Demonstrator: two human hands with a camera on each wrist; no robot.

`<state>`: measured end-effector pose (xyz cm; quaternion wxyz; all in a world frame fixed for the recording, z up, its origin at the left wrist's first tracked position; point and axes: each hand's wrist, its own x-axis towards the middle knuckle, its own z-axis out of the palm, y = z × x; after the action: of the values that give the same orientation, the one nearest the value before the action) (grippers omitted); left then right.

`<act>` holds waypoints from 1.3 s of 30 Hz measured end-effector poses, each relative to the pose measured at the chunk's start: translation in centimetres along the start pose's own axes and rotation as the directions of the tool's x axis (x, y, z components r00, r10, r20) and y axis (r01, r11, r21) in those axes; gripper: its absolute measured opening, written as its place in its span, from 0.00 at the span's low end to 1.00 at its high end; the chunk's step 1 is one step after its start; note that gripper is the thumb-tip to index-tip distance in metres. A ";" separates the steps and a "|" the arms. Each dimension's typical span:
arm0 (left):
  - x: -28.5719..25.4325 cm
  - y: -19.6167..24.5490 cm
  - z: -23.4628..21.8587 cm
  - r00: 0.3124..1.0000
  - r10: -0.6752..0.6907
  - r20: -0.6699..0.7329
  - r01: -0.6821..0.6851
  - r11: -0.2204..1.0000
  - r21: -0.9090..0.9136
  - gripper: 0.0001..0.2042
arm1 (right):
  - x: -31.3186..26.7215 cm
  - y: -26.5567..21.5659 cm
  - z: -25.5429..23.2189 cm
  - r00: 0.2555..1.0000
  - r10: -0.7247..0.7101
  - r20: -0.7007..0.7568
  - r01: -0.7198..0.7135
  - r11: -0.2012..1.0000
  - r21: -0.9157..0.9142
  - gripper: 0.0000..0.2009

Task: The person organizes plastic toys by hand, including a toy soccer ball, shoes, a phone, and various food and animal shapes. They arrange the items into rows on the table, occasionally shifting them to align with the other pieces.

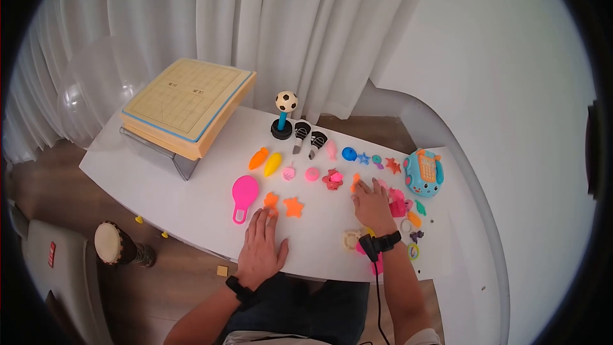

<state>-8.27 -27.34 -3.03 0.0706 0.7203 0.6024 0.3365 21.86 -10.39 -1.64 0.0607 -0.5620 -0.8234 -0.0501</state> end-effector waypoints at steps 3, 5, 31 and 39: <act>0.0 0.0 -0.1 1.000 0.000 0.018 0.000 1.000 0.011 0.33 | 0.2 -0.3 0.4 0.999 -0.021 -0.030 0.023 0.998 0.056 0.22; 0.0 0.0 -0.1 1.000 0.007 0.016 -0.006 1.000 -0.006 0.34 | 0.2 0.1 0.6 0.998 -0.024 -0.062 0.030 0.995 0.096 0.21; 0.0 0.0 0.2 1.000 0.012 -0.005 -0.012 0.999 -0.036 0.33 | -6.0 -0.1 -5.2 0.932 0.331 -0.147 -0.225 0.848 0.481 0.10; -0.6 -0.4 0.2 0.993 0.094 -0.069 -0.099 0.993 -0.067 0.25 | -2.5 -1.7 -2.7 0.945 0.018 -0.328 0.093 0.943 0.318 0.20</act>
<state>-8.53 -27.74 -3.62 0.0594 0.7342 0.5568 0.3840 21.27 -13.72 0.65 0.2880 -0.5119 -0.8093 -0.0053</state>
